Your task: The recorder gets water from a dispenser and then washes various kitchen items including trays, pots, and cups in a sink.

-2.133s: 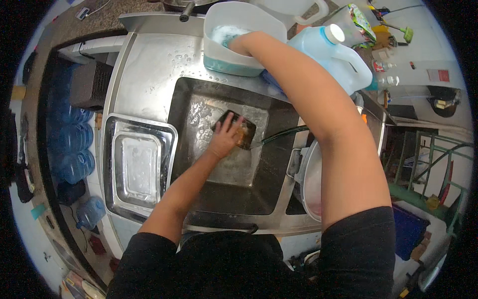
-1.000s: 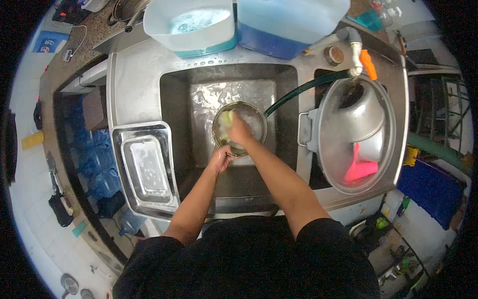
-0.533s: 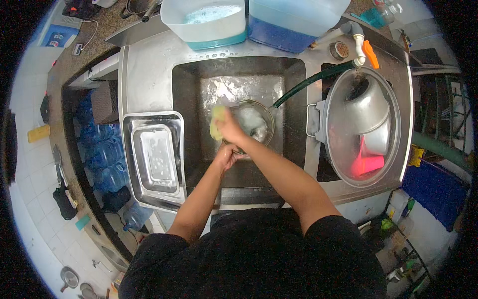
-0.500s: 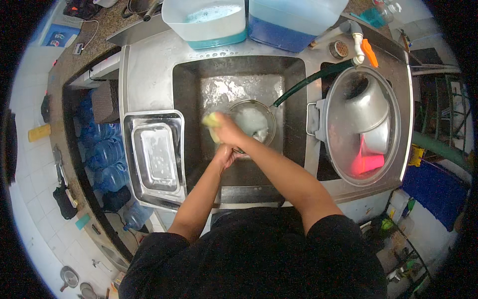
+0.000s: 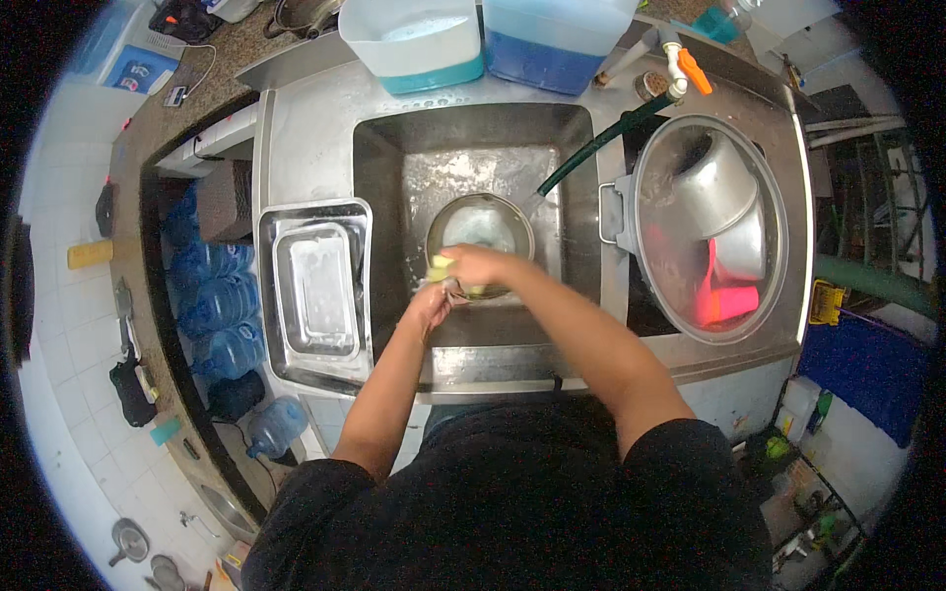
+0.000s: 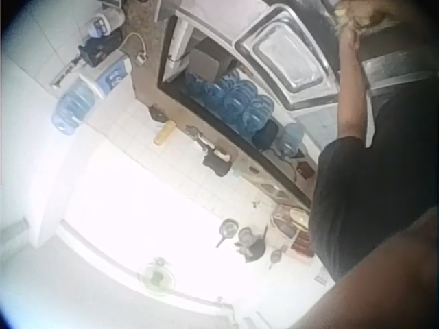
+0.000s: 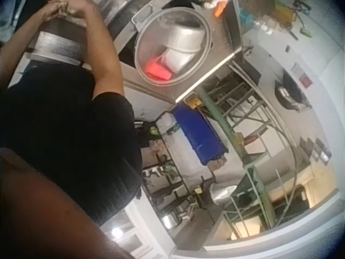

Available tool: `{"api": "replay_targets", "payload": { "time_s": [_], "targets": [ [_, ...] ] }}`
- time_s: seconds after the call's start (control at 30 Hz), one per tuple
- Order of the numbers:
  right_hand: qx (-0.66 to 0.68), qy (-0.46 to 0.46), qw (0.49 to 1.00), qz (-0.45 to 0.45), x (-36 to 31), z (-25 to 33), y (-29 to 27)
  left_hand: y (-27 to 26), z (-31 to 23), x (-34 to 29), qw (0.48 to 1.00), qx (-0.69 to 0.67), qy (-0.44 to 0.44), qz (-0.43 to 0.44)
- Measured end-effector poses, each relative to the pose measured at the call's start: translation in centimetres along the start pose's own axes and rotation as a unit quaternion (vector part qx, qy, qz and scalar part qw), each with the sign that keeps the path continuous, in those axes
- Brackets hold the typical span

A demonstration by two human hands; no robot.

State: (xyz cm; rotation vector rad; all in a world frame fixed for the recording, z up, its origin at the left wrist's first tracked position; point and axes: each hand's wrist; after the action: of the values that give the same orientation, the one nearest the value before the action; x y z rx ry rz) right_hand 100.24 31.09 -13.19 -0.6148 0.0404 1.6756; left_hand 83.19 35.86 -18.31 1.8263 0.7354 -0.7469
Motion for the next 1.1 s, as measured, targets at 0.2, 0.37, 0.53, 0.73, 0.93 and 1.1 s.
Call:
{"api": "replay_targets", "payload": {
  "time_s": [0.2,0.37,0.53,0.73,0.93,1.1],
  "targets": [
    [0.373,0.051,0.884,-0.277,0.6,4.1,1.4,5.1,0.2,-4.3,0.998,0.040,0.053,-0.016],
    [0.005,-0.065,0.992,-0.110,0.3,-1.9,1.9,4.6,0.7,-2.8,0.994,-0.016,0.098,-0.043],
    [-0.238,0.057,0.966,0.086,-0.5,1.8,-0.1,2.7,-0.4,-4.3,0.981,-0.013,0.170,-0.087],
    [-0.458,0.208,0.863,-0.031,0.7,0.6,-0.6,4.4,0.6,-4.6,0.988,0.023,0.126,-0.091],
    [-0.613,-0.296,0.717,-0.153,-1.3,-0.1,-1.5,4.2,-0.1,-5.4,0.991,0.058,0.098,-0.071],
    [-0.503,0.136,0.853,-0.023,-3.2,1.1,1.4,5.3,-0.6,-4.9,0.971,0.124,0.177,-0.104]
  ]
}}
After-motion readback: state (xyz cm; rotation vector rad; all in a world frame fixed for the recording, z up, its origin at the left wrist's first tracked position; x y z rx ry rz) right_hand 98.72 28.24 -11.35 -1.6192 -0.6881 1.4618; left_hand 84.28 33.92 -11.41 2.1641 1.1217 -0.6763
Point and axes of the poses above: each hand's wrist, its own x-axis towards the middle knuckle, its own y-axis out of the palm, z = x × y, and after that the axes turned 1 degree about z, right-handed
